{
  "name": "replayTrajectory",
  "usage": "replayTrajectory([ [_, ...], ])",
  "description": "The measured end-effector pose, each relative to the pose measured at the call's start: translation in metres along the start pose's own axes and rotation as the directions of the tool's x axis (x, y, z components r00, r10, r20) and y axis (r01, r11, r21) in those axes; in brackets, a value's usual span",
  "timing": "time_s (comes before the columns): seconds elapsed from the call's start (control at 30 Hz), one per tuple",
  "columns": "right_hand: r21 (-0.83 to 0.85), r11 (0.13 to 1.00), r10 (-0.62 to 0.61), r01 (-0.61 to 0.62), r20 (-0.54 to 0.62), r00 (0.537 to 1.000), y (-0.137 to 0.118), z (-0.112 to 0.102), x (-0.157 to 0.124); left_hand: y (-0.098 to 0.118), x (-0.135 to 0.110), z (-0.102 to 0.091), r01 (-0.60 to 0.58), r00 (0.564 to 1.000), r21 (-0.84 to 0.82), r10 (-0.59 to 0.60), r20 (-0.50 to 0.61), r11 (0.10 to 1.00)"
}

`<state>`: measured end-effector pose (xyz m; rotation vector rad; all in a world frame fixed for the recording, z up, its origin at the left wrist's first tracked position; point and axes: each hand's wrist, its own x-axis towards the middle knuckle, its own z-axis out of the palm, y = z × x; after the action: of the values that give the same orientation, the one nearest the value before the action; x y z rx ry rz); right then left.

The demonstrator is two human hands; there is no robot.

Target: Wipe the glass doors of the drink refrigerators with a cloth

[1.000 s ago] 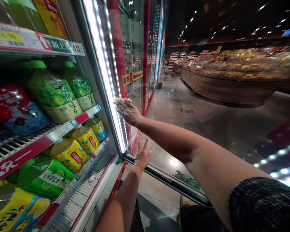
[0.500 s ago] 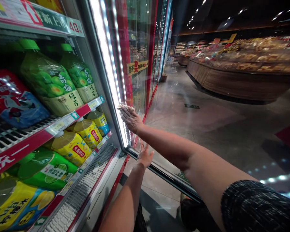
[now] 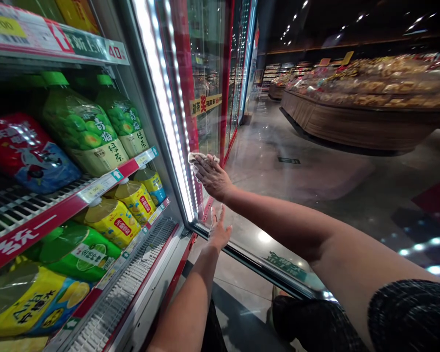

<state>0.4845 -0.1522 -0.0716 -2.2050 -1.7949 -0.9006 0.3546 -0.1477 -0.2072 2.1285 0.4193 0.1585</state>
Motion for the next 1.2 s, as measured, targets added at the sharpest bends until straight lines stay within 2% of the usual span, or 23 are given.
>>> replayTrajectory([
  [0.1,-0.031,0.996,-0.078,0.085,0.182,0.98,-0.005,-0.001,-0.026,0.001,-0.001,-0.002,0.0,0.999,0.001,0.0,-0.035,1.0],
  [0.17,-0.039,0.993,-0.1,0.112,0.226,0.969,-0.004,-0.007,-0.031,0.002,-0.002,-0.007,-0.013,0.998,0.004,0.014,-0.062,1.0],
  [0.23,-0.053,0.995,-0.074,0.083,0.155,0.985,0.002,-0.02,-0.026,0.003,-0.001,-0.015,-0.026,0.995,0.004,0.026,-0.094,1.0],
  [0.3,-0.073,0.997,-0.019,0.02,0.019,1.0,0.01,-0.036,-0.018,0.007,0.003,-0.023,-0.037,0.989,0.0,0.037,-0.141,0.999],
  [0.37,-0.089,0.996,0.003,-0.012,-0.096,0.995,0.014,-0.045,-0.017,0.013,0.008,-0.029,-0.062,0.979,-0.003,0.06,-0.195,0.998],
  [0.4,-0.099,0.995,-0.015,0.004,-0.11,0.994,0.014,-0.046,-0.02,0.016,0.011,-0.032,-0.078,0.974,-0.004,0.075,-0.216,0.997],
  [0.5,-0.123,0.987,-0.105,0.105,0.005,0.994,0.01,-0.041,-0.037,0.023,0.017,-0.033,-0.124,0.967,-0.008,0.119,-0.225,0.992],
  [0.6,-0.137,0.983,-0.108,0.126,0.129,0.986,0.01,-0.046,-0.047,0.026,0.018,-0.027,-0.148,0.971,-0.004,0.145,-0.191,0.989],
  [0.63,-0.148,0.983,-0.09,0.107,0.117,0.989,0.013,-0.053,-0.048,0.026,0.018,-0.024,-0.148,0.973,-0.001,0.145,-0.182,0.989],
  [0.7,-0.178,0.983,-0.045,0.047,0.016,0.999,0.018,-0.07,-0.052,0.027,0.016,-0.018,-0.137,0.975,0.003,0.135,-0.175,0.991],
  [0.8,-0.205,0.979,-0.022,-0.002,-0.115,0.993,0.022,-0.091,-0.072,0.031,0.013,-0.011,-0.136,0.974,0.01,0.135,-0.184,0.991],
  [0.93,-0.211,0.971,-0.124,0.112,-0.043,0.991,0.015,-0.094,-0.121,0.043,0.014,-0.018,-0.169,0.958,0.033,0.172,-0.231,0.985],
  [1.03,-0.252,0.96,-0.141,0.126,-0.043,0.989,0.013,-0.102,-0.144,0.055,0.022,-0.035,-0.265,0.927,0.09,0.279,-0.251,0.96],
  [1.13,-0.319,0.948,-0.066,0.021,-0.131,0.989,0.016,-0.12,-0.153,0.069,0.033,-0.053,-0.405,0.848,0.218,0.454,-0.274,0.888],
  [1.2,-0.344,0.938,-0.027,-0.032,-0.167,0.986,0.016,-0.128,-0.162,0.078,0.039,-0.059,-0.459,0.819,0.273,0.522,-0.238,0.846],
])
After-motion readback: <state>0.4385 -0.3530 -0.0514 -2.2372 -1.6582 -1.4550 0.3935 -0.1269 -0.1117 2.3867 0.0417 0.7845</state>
